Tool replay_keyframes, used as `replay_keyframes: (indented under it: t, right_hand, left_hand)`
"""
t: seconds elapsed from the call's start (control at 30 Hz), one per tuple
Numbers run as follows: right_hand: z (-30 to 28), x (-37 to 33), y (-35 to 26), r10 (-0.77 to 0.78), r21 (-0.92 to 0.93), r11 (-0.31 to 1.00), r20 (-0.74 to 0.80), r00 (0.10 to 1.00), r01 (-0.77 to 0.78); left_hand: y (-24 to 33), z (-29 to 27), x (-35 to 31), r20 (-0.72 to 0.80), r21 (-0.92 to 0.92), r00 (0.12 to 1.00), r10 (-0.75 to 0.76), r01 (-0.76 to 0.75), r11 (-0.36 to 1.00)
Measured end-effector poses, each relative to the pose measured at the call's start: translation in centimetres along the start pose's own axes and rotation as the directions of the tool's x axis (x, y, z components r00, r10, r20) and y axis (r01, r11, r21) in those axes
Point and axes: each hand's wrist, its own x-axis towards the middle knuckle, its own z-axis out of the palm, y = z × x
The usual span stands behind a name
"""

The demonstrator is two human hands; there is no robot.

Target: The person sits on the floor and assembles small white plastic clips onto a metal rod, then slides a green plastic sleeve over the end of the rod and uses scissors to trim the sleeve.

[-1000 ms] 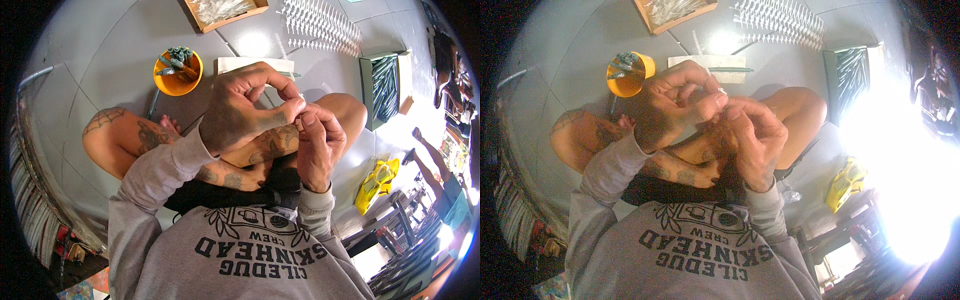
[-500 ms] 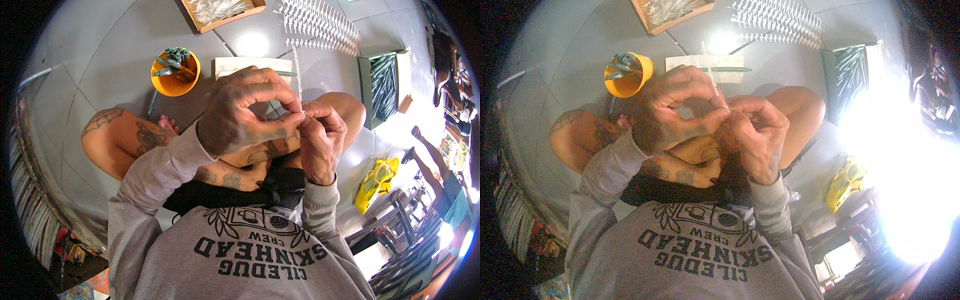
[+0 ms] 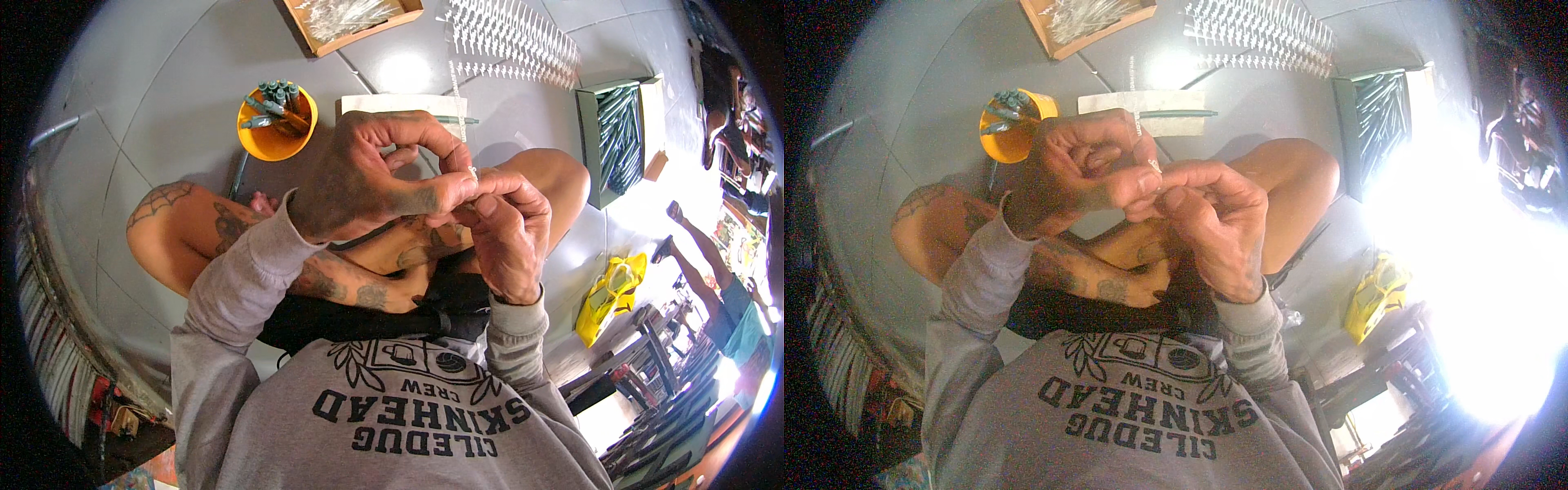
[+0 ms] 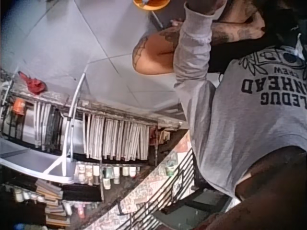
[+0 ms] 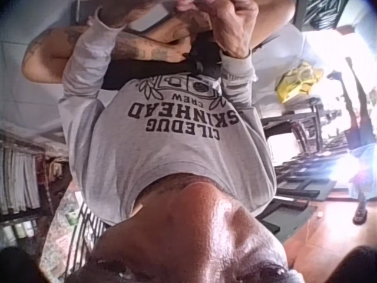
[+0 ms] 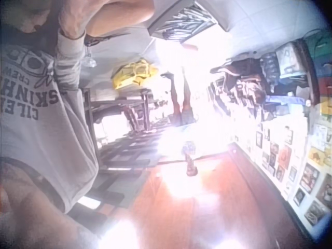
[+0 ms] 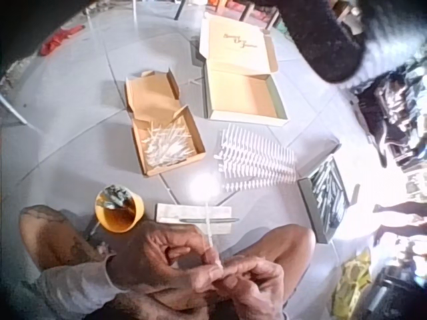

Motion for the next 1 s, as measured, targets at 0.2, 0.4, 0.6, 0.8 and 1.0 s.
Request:
replay_keyframes:
  t: [0.2,0.4,0.6,0.8,1.0]
  right_hand:
    - [0.0,0.1,0.1,-0.022,-0.021,1.0,-0.02,1.0,0.022]
    - [0.0,0.2,0.0,-0.07,-0.096,0.993,-0.034,0.997,0.067]
    - [0.1,0.2,0.0,-0.093,-0.166,0.983,-0.074,0.993,0.079]
    - [0.2,0.2,0.2,-0.094,-0.151,0.985,-0.098,0.991,0.079]
    - [0.5,0.1,0.0,-0.152,-0.276,0.955,-0.141,0.978,0.109]
  left_hand:
    - [0.5,0.3,-0.1,-0.026,-0.041,0.998,-0.055,0.054,0.998]
    - [0.6,0.7,0.1,-0.043,-0.068,0.993,0.11,-0.112,0.991]
    - [0.0,1.0,0.2,-0.104,0.027,0.96,0.259,-0.257,0.966]
    - [0.2,0.7,0.3,-0.076,0.119,0.964,0.254,-0.244,0.962]
    - [0.0,1.0,0.2,-0.081,0.216,0.946,0.313,-0.289,0.933]
